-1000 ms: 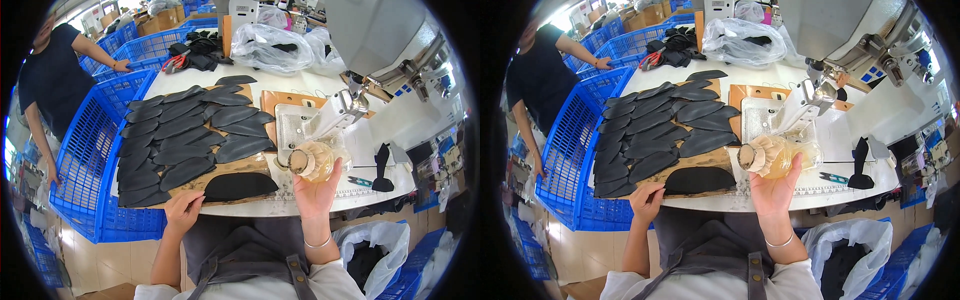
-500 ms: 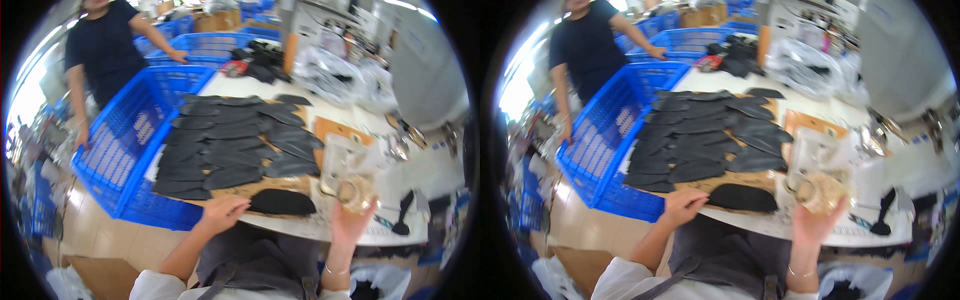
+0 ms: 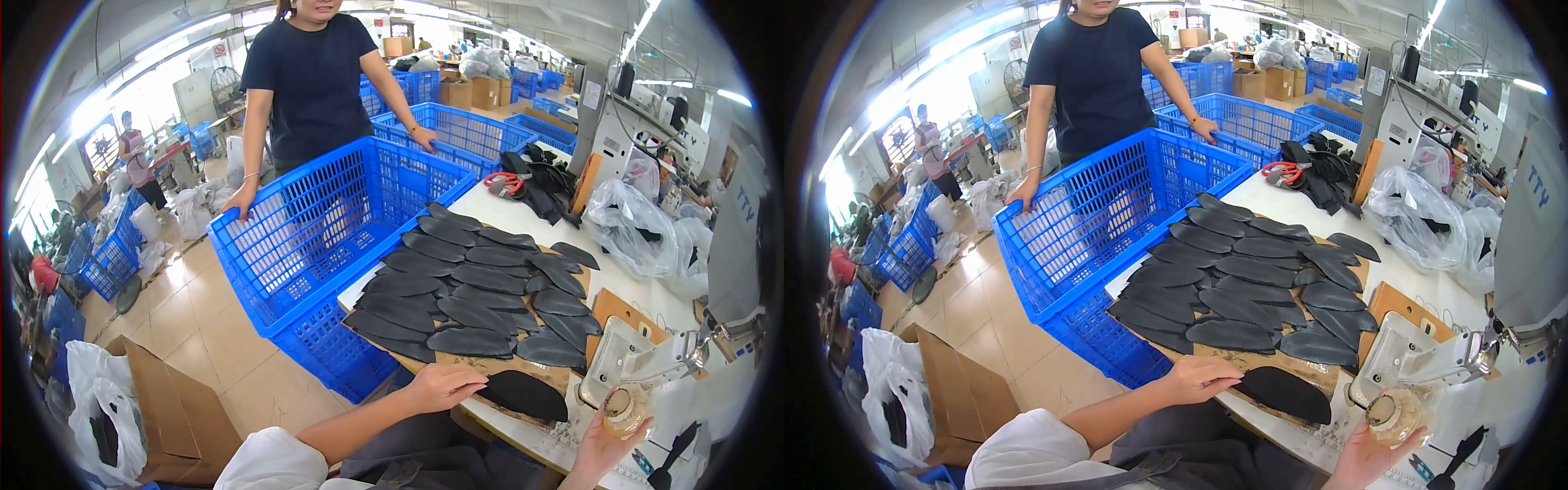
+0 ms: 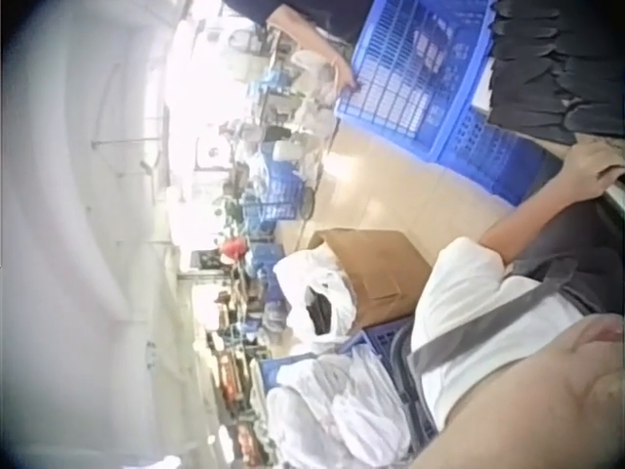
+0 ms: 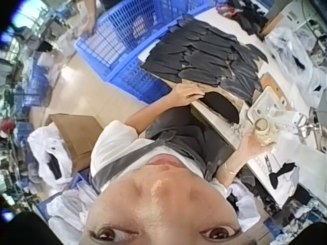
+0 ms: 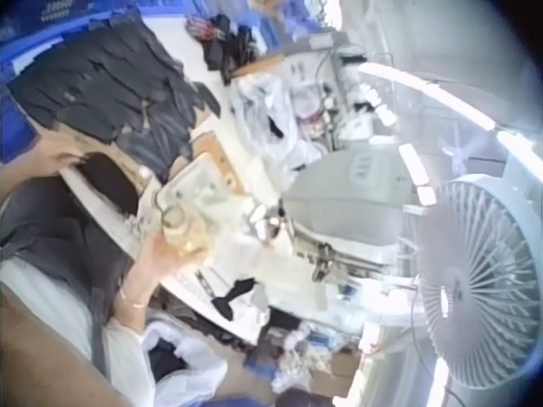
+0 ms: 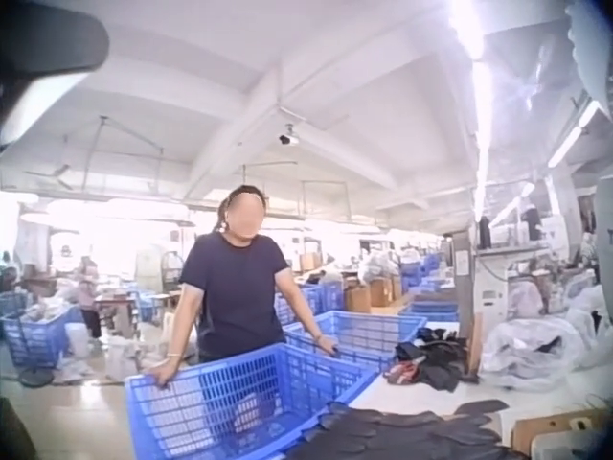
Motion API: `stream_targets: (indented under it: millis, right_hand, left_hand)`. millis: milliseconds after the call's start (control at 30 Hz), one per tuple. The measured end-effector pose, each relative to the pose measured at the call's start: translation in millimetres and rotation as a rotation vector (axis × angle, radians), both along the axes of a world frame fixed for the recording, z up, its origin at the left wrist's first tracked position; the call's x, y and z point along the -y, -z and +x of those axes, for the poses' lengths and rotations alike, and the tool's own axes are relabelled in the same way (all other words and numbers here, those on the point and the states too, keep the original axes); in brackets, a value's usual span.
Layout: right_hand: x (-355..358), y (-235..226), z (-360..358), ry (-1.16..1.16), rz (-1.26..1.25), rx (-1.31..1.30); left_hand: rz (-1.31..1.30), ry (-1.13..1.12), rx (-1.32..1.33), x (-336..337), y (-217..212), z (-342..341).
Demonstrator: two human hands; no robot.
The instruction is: Applying glue and attaching small black shoe components to a larger board.
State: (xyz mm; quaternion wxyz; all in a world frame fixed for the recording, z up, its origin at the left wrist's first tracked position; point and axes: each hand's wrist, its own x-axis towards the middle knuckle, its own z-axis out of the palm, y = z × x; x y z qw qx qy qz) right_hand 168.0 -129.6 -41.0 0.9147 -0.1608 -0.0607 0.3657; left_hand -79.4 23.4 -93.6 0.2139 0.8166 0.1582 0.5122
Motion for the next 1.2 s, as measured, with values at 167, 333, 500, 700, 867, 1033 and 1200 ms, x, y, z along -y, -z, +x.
stream_targets:
  millis: [167,333,500,700,867,1033,1200]
  right_hand:
    - [-1,-1,4,-0.005,-0.005,-0.045]
    - [0,3,7,-0.039,0.024,-0.006]
    - [0,3,5,-0.046,0.045,-0.013]
    - [3,3,6,-0.090,0.076,-0.072]
    - [4,0,-2,0.053,-0.038,0.064]
    - [10,4,1,0.036,0.053,0.267]
    - [1,-13,-17,0.148,-0.043,0.095]
  left_hand:
    - [0.019,0.002,-0.003,-1,-1,2]
    - [0.014,0.012,-0.002,-1,-2,2]
    - [0.003,0.022,-0.005,0,-1,1]
    - [0.004,0.010,-0.011,0,-2,0]
    - [0.010,0.028,0.007,-1,0,1]
    - [0.003,0.018,-0.013,0,0,-1]
    - [0.008,0.012,-0.008,0,3,-1]
